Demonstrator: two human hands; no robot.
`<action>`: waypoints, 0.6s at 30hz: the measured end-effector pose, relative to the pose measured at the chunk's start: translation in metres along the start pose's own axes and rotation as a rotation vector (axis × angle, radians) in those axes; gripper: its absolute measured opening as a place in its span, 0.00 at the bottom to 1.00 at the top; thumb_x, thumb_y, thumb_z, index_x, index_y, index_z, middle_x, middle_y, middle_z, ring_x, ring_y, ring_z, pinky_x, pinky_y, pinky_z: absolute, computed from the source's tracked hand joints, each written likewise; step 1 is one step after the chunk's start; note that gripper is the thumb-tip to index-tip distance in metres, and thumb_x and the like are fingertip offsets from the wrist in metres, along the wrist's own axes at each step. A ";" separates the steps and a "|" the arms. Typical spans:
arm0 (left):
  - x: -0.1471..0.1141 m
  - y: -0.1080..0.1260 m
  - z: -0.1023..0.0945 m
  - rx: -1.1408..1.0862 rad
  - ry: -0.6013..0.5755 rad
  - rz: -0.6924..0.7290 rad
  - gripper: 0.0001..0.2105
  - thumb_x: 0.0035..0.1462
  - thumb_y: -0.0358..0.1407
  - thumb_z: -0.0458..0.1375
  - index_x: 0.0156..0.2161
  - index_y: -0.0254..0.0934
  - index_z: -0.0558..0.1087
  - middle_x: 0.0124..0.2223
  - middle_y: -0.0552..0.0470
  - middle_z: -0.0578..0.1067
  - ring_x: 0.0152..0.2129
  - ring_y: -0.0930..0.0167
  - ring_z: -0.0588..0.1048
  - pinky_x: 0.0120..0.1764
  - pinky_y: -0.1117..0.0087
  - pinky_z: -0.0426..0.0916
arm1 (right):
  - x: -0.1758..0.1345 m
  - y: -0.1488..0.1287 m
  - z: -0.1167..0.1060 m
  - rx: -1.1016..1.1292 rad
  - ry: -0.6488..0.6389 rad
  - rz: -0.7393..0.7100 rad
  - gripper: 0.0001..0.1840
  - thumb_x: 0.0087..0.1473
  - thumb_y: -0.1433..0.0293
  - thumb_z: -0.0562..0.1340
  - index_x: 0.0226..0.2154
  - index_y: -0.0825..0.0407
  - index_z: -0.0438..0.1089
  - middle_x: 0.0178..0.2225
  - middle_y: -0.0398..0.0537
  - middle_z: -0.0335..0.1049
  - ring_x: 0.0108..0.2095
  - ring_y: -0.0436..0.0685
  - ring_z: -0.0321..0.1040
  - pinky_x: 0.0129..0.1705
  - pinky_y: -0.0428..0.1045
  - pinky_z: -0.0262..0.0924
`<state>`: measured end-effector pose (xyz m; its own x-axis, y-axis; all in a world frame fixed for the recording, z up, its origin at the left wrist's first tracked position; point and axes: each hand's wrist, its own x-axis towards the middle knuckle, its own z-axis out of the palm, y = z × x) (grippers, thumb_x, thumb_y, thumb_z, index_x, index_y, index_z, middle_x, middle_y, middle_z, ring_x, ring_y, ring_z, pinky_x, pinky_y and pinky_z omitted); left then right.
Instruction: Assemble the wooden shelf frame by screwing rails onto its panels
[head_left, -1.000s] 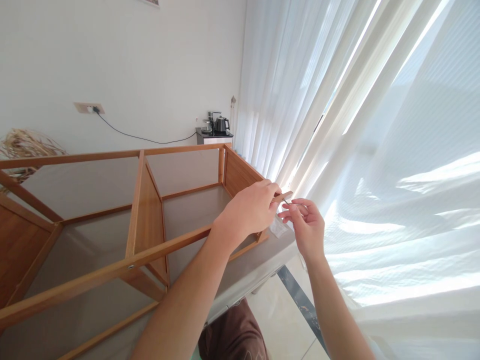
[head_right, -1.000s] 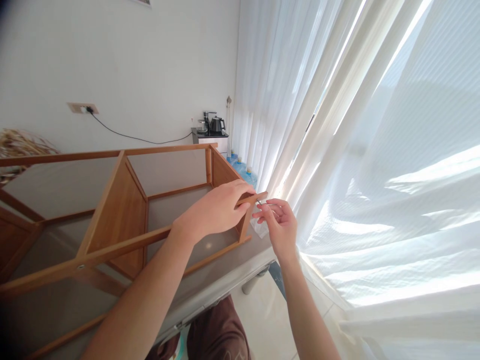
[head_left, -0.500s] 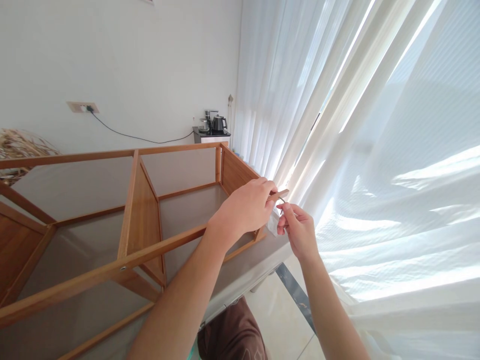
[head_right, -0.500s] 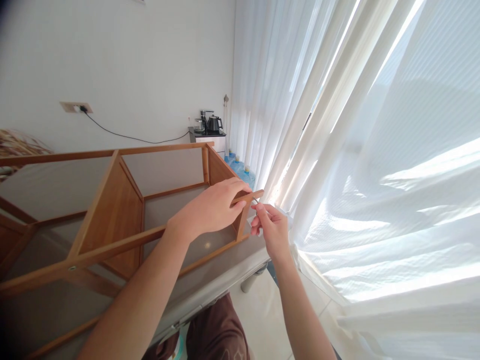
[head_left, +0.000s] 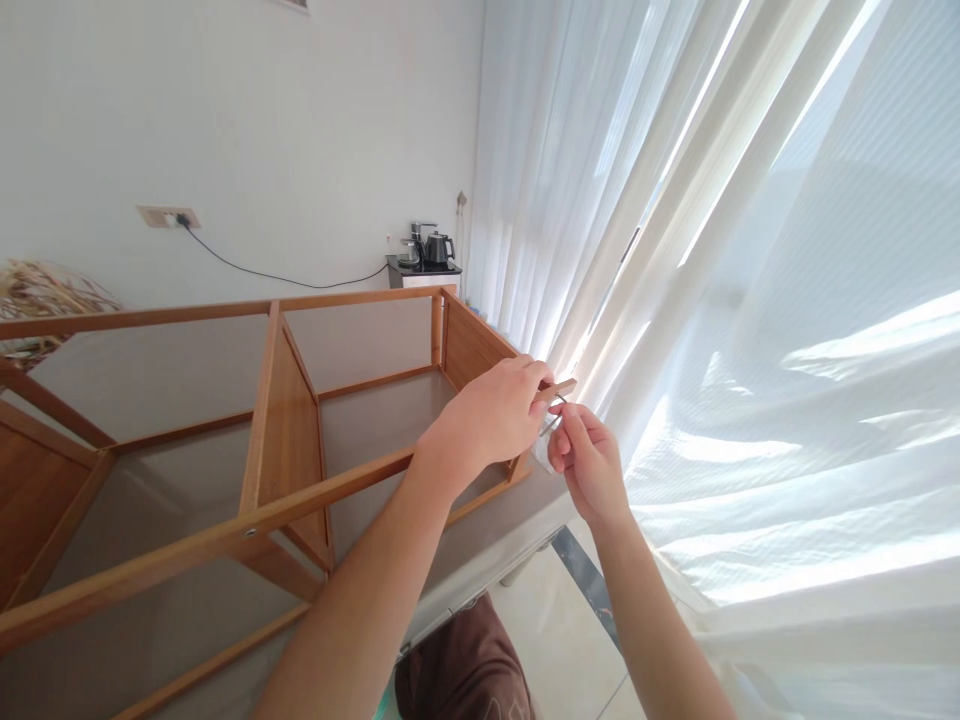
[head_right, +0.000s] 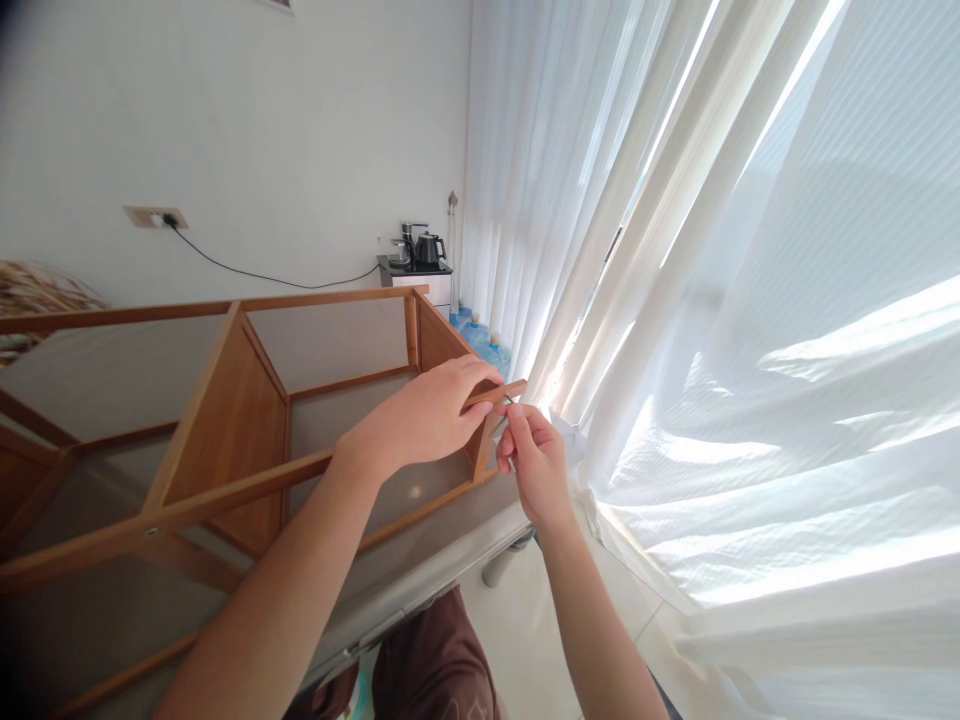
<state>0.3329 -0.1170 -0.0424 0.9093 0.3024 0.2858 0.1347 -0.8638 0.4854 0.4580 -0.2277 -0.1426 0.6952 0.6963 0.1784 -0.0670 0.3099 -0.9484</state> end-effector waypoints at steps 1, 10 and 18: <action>0.000 0.000 0.000 0.004 -0.003 -0.002 0.14 0.67 0.32 0.47 0.53 0.41 0.71 0.55 0.48 0.74 0.52 0.65 0.73 0.51 0.64 0.70 | 0.000 -0.001 0.000 -0.009 0.004 -0.003 0.19 0.58 0.51 0.66 0.36 0.49 0.74 0.18 0.34 0.56 0.17 0.44 0.54 0.21 0.44 0.49; -0.001 0.001 -0.001 -0.042 -0.029 0.000 0.18 0.68 0.32 0.45 0.58 0.41 0.70 0.62 0.47 0.69 0.59 0.66 0.68 0.58 0.64 0.68 | -0.001 -0.005 -0.001 -0.051 0.023 -0.036 0.17 0.59 0.53 0.65 0.35 0.50 0.74 0.18 0.34 0.55 0.18 0.45 0.53 0.22 0.44 0.49; -0.001 -0.002 0.001 -0.041 -0.024 0.032 0.19 0.69 0.32 0.44 0.59 0.43 0.70 0.60 0.48 0.70 0.60 0.66 0.67 0.60 0.64 0.66 | 0.000 -0.005 -0.001 -0.094 0.032 -0.047 0.17 0.59 0.52 0.65 0.36 0.50 0.75 0.18 0.34 0.55 0.18 0.45 0.54 0.22 0.45 0.50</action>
<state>0.3320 -0.1160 -0.0450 0.9221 0.2648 0.2822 0.0894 -0.8554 0.5103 0.4587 -0.2295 -0.1381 0.7184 0.6612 0.2162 0.0326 0.2785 -0.9599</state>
